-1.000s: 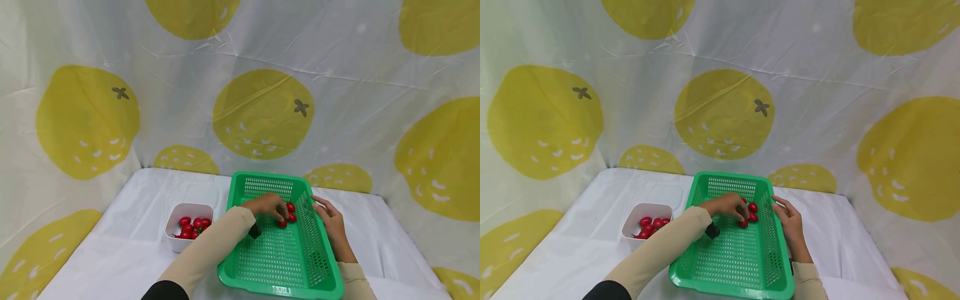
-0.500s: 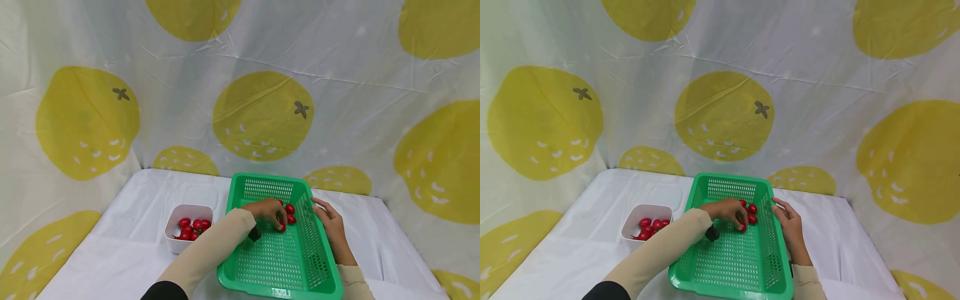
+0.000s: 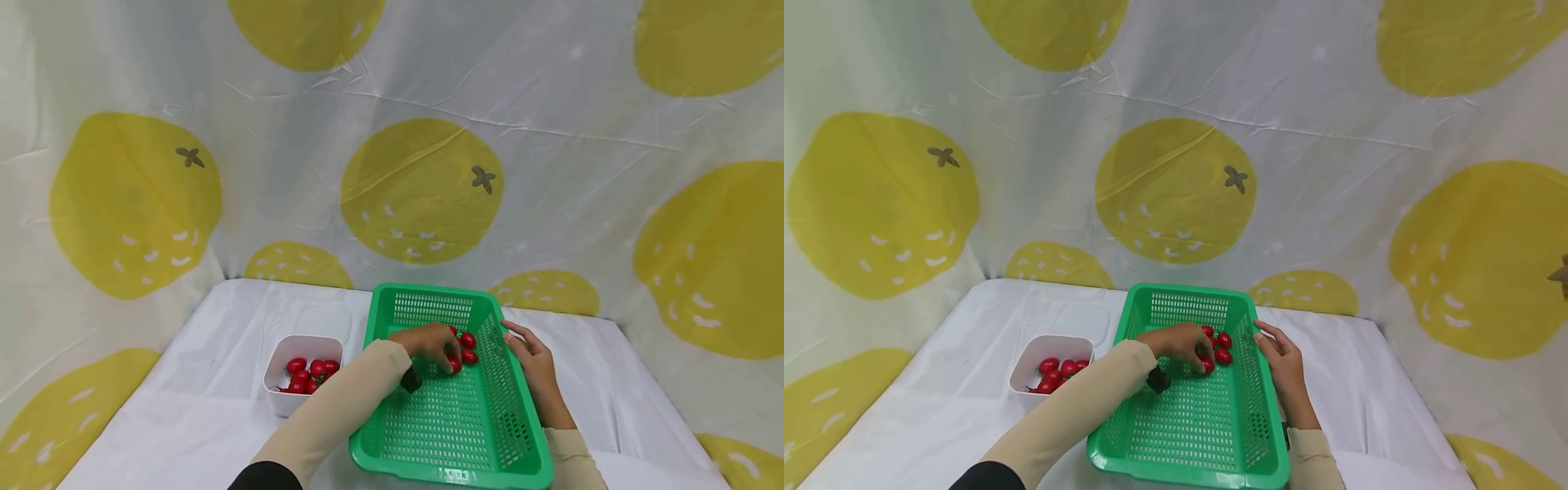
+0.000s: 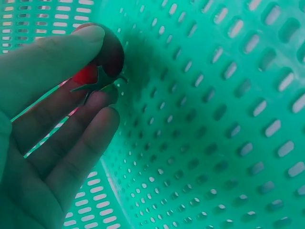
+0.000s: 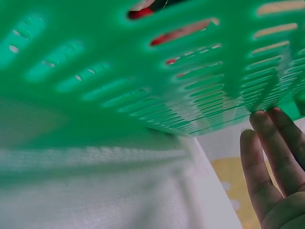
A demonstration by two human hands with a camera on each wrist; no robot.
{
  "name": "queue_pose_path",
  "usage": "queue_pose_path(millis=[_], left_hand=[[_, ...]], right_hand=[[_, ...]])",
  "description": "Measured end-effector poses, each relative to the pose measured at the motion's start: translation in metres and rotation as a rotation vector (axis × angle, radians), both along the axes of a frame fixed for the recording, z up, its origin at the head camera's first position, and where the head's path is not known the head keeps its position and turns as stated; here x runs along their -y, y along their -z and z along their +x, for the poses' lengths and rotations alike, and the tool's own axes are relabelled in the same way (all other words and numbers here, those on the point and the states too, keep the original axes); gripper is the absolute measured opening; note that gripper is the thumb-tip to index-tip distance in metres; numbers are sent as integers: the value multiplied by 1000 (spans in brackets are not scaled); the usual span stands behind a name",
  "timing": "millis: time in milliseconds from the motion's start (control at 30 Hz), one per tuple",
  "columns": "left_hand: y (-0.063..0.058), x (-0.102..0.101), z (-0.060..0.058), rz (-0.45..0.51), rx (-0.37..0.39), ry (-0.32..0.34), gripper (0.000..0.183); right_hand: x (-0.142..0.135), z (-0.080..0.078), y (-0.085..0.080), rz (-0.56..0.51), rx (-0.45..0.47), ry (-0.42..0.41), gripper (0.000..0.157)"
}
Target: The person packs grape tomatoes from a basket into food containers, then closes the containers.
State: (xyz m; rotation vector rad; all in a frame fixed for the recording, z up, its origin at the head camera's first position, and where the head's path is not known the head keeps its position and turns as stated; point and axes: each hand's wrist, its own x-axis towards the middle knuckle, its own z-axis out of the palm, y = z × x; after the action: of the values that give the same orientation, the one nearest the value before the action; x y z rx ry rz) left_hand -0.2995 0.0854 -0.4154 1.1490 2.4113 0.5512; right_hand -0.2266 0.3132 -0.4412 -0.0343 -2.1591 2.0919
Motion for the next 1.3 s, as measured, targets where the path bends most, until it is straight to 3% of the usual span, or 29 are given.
queue_pose_path(millis=[333,467,733,1033,1167,1300], left_hand=[[-11,1,-5,68,-92,-6,25],[-18,2,-4,89,-87,-11,26],[-36,7,-1,90,-119,27,25],[-70,36,5,130,-109,41,26],[-78,55,5,155,-109,34,24],[-81,74,6,182,-86,16,23]], right_hand=[[4,5,-6,14,-11,5,45],[5,7,-9,23,-6,23,46],[-1,2,2,77,4,25,47],[-9,-9,12,110,4,40,48],[-8,-9,12,94,7,31,47],[0,0,-3,85,18,21,48]])
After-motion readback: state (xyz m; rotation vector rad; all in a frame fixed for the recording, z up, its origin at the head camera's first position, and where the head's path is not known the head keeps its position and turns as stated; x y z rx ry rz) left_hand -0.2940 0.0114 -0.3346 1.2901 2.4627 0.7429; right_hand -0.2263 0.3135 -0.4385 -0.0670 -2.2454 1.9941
